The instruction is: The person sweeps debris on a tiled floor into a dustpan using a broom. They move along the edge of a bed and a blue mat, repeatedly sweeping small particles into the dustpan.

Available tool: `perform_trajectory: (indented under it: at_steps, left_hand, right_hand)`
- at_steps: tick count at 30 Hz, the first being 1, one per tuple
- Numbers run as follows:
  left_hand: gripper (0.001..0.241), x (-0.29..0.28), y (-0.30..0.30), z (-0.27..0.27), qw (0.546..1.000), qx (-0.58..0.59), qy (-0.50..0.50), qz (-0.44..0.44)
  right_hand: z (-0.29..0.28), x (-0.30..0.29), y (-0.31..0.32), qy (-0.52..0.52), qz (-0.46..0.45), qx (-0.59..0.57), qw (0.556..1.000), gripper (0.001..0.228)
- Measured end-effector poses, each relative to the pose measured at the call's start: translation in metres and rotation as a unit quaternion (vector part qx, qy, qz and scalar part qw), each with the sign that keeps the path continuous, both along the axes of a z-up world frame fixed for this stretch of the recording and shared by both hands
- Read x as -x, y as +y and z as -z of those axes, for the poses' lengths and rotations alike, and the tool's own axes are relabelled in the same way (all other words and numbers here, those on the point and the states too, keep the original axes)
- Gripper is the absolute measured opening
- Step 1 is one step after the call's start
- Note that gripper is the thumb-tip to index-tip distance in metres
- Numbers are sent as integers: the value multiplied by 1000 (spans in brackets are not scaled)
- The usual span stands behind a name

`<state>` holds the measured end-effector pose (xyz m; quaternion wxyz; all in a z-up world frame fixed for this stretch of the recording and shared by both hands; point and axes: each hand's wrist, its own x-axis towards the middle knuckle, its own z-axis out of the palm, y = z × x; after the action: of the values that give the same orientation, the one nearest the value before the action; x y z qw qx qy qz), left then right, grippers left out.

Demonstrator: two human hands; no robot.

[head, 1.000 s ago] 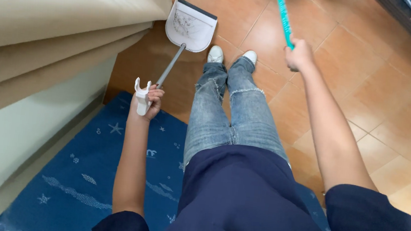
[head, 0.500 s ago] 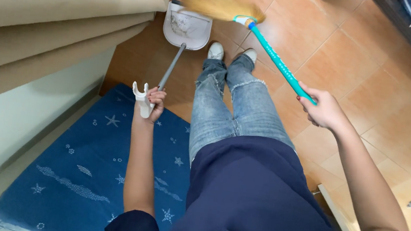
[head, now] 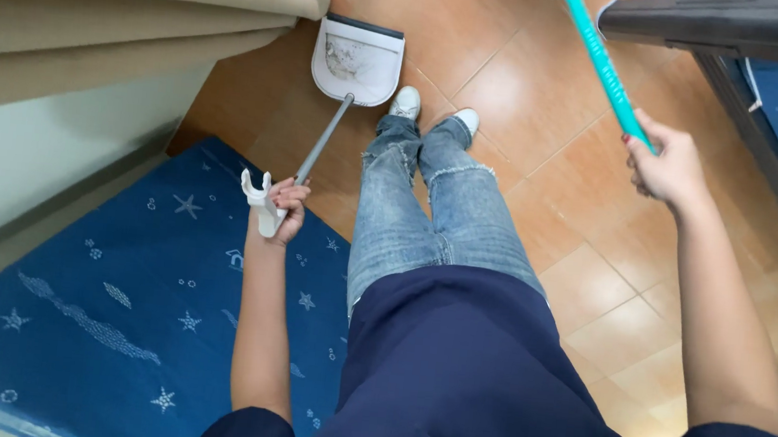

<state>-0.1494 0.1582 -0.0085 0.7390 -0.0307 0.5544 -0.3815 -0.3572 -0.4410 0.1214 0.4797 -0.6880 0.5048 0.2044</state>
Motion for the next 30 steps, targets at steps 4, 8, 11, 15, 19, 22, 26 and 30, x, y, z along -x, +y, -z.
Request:
perform_trajectory:
  at_steps: [4, 8, 11, 15, 19, 22, 26, 30]
  left_hand:
    - [34, 21, 8, -11, 1000, -22, 4, -16]
    - [32, 47, 21, -11, 998, 3, 13, -55]
    - [28, 71, 29, -16, 997, 6, 12, -78]
    - [26, 97, 34, -15, 995, -31, 4, -96]
    - [26, 113, 42, -21, 992, -39, 3, -121]
    - [23, 125, 53, -19, 990, -54, -8, -131]
    - [16, 135, 76, -9, 989, -43, 1, -141]
    - [17, 137, 99, -15, 990, -22, 3, -137]
  right_hand:
    - [56, -18, -28, -40, -15, 2, 999, 19]
    - [132, -47, -52, -67, 64, -25, 995, 21]
    - [181, -88, -36, -59, 91, -9, 994, 20]
    - [271, -133, -4, -2, -4, 63, 998, 17]
    - [317, -170, 44, 1, -122, 118, 985, 35]
    - [334, -202, 88, -37, -243, 155, 957, 47]
    - [263, -252, 161, 15, -329, 56, 943, 44]
    - [218, -264, 214, 35, -407, 33, 912, 47]
